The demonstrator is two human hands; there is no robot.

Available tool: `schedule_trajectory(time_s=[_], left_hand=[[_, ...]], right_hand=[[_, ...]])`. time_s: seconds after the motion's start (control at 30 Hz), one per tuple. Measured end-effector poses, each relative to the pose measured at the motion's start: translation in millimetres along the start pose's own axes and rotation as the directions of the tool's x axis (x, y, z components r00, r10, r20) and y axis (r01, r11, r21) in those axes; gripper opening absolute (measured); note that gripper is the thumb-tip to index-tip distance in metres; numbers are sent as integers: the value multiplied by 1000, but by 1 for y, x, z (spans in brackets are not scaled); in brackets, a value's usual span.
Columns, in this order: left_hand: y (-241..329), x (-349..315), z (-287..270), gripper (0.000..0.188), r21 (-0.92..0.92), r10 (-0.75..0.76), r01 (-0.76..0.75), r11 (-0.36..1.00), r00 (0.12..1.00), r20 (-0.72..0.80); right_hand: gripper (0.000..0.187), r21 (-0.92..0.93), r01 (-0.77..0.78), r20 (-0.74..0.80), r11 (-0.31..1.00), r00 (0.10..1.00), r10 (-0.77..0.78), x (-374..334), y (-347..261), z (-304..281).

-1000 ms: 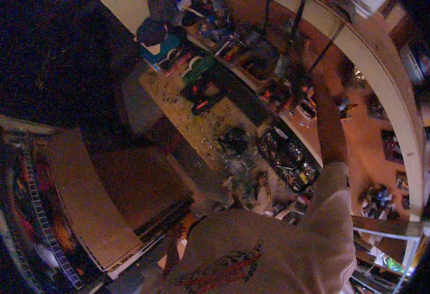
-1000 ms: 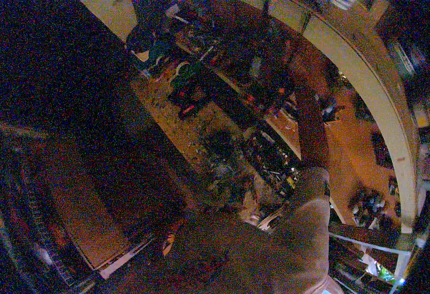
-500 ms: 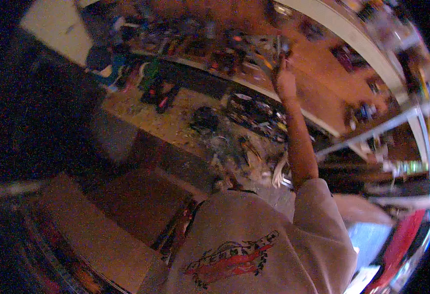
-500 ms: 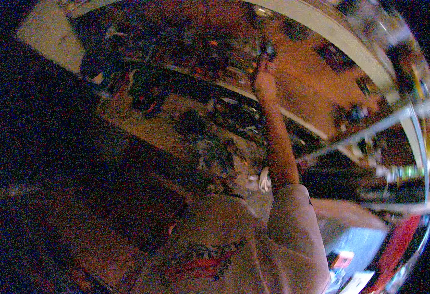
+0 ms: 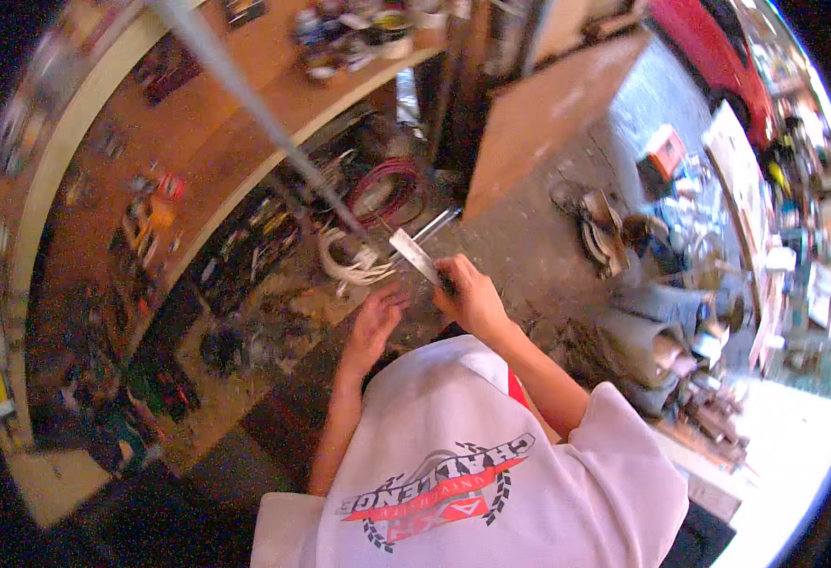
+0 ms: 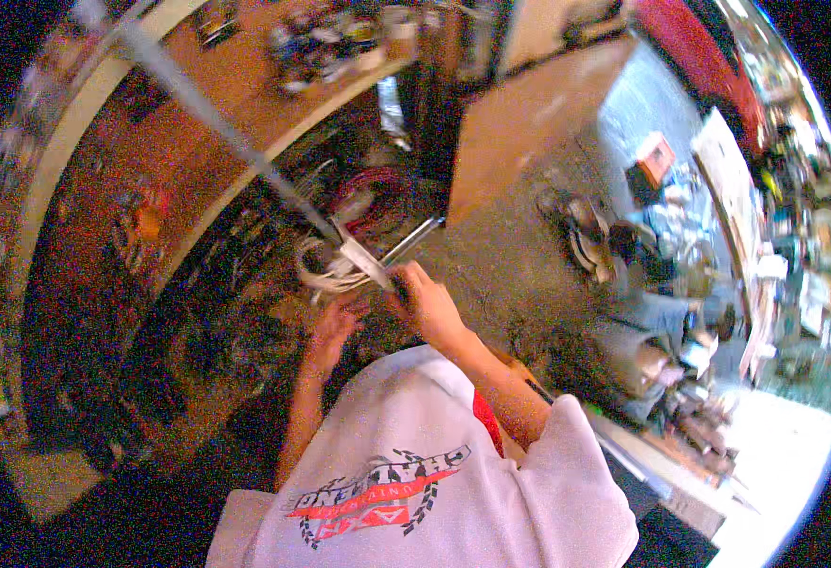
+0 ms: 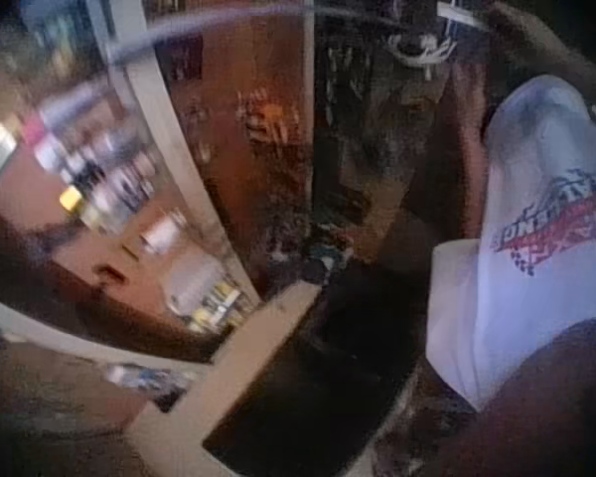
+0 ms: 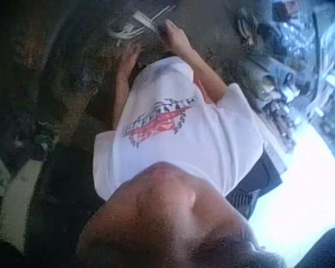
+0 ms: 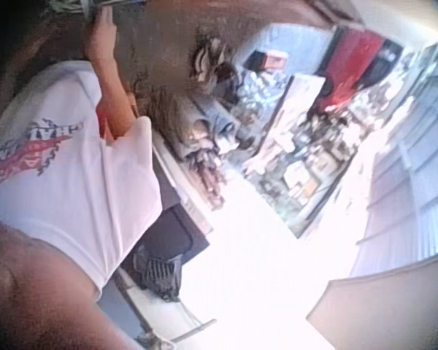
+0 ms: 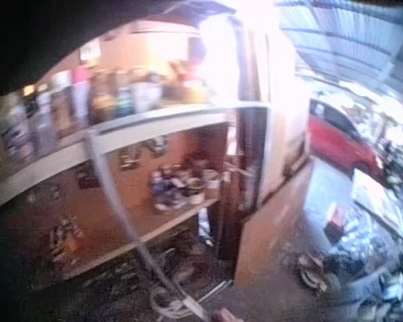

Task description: The person aligns and joins two clear plastic strips on a workbench, then applies tape to secure them. They retrieve a metal triangle ruler and place it on the table, continuing to handle the plastic pieces and tape.

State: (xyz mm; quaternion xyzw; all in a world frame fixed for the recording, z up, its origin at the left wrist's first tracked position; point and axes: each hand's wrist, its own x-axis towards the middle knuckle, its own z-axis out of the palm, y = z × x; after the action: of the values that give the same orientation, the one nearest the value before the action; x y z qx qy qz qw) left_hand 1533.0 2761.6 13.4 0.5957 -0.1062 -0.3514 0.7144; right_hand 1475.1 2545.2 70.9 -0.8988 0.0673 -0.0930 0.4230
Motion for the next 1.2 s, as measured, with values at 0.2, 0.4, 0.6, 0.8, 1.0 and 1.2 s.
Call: schedule_trajectory(time_s=[0.2,0.4,0.6,0.8,1.0,1.2], left_hand=[[-27,115,240,50,-9,-83,84,996,991,105],[-44,255,413,45,-246,-248,324,914,923,293],[-38,342,514,47,-344,-282,514,786,793,540],[-32,486,629,54,-177,-312,544,820,685,658],[-27,625,727,54,54,-357,471,880,584,729],[14,711,801,34,226,-370,295,928,680,633]], right_hand=[[37,-275,-284,-139,919,957,254,-94,118,-100],[20,-22,-397,-426,918,834,351,-81,232,-280],[21,538,-412,-524,735,519,675,-82,343,-424],[21,818,-240,-260,523,656,708,-5,460,-496],[16,771,-232,-442,593,475,761,73,566,-601],[21,916,-84,-319,391,436,841,134,621,-685]])
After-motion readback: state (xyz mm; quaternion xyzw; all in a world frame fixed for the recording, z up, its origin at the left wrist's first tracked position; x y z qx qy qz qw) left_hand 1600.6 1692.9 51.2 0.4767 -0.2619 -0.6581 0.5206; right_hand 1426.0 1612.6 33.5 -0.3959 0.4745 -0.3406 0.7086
